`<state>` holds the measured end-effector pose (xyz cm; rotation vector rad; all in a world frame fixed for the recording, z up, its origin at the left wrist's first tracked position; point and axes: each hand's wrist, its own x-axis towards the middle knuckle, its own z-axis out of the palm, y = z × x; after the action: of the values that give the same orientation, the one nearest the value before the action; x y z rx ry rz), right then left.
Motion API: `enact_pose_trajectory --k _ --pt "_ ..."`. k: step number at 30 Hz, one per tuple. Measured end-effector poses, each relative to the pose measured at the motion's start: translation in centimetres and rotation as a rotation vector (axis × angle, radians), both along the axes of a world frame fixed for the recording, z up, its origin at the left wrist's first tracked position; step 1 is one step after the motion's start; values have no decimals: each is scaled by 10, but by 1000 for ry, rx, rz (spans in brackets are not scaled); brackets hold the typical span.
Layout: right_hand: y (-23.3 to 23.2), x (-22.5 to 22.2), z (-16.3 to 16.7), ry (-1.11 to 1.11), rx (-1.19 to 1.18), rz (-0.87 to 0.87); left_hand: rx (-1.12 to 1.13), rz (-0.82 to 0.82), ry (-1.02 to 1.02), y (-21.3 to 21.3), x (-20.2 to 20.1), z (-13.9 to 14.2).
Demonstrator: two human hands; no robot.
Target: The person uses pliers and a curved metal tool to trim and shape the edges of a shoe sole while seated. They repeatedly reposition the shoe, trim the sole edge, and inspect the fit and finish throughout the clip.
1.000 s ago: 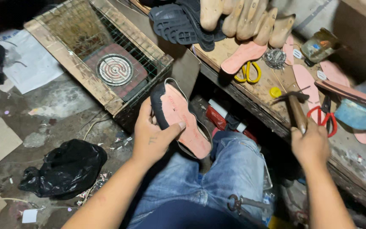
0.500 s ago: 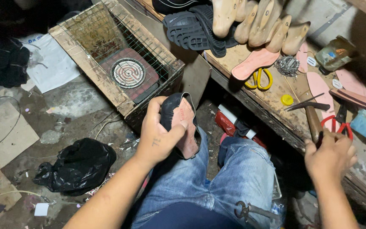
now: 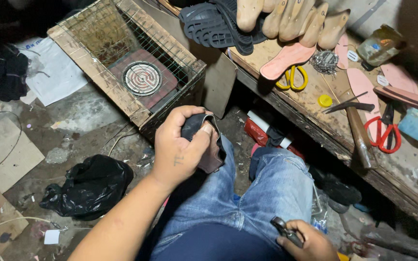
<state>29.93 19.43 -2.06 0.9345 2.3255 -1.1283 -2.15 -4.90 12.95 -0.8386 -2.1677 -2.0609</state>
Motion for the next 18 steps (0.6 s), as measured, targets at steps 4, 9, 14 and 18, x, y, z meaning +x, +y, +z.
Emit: enact_pose_trajectory --k 4,9,14,18 --pt "-19 -34 79 510 -309 93 37 -316 -146 1 13 3" --pt "-43 -91 132 283 -792 136 -149 -612 -20 2 32 8" --pt "-46 -105 168 351 -789 209 -127 -628 162 4 45 9" --pt "-40 -104 193 327 -732 316 -136 -608 241 8 51 9"
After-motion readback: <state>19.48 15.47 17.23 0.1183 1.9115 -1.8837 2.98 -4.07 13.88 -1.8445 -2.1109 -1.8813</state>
